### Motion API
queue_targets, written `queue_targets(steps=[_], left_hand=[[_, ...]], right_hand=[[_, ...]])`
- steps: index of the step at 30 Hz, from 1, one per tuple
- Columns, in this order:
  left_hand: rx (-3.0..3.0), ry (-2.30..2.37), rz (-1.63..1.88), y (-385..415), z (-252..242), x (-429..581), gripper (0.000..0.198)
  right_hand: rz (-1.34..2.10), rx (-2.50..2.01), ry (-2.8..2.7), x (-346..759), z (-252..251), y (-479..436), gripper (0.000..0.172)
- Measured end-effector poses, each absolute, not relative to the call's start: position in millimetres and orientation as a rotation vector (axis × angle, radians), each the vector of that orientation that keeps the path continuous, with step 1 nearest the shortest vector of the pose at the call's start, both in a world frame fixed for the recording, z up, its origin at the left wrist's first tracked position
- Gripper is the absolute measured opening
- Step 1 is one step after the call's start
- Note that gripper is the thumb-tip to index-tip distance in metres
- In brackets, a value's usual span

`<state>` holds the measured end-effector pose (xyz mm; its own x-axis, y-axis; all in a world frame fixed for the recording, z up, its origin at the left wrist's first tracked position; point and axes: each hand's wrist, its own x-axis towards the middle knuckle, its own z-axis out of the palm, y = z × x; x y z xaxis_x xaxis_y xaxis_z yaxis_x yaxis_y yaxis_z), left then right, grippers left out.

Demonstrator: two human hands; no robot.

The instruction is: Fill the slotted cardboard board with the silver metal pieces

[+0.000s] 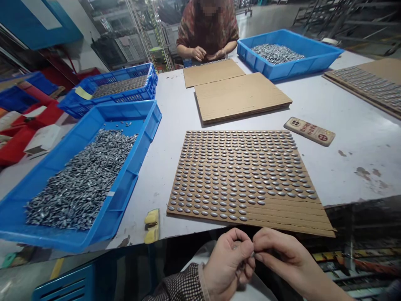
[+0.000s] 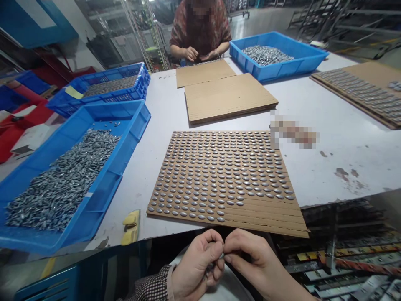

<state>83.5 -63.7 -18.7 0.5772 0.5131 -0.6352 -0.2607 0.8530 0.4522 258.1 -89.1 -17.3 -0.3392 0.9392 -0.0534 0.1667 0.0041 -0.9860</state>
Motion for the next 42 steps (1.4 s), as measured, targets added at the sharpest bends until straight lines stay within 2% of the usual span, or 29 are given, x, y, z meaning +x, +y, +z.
queue_targets(steps=[7,11,15,18,27,34,38,42], left_hand=[[0.257,0.854,0.406,-60,-15,87,0.033],[0.157,0.937,0.509,-65,-27,85,0.015],[0.004,0.984,0.401,-75,-42,79,0.034],[0.003,0.943,0.288,-81,-46,76,0.033],[0.082,0.857,0.314,-76,-43,75,0.029],[0.088,0.854,0.361,-75,-43,75,0.028],[0.154,0.864,0.393,-71,-36,76,0.024],[0.246,0.848,0.432,-65,-29,77,0.031]], right_hand=[[1.237,-1.135,-1.741,267,-14,-85,0.014],[0.978,-1.391,-1.666,278,-21,-74,0.009],[0.73,-1.504,-1.669,277,-32,-60,0.009],[0.608,-1.502,-1.771,271,-35,-53,0.01],[0.254,-1.628,-2.003,268,-36,-48,0.015],[0.117,-1.684,-2.109,266,-35,-47,0.02],[0.13,-1.682,-2.13,268,-35,-47,0.022],[0.242,-1.641,-2.036,270,-27,-52,0.019]])
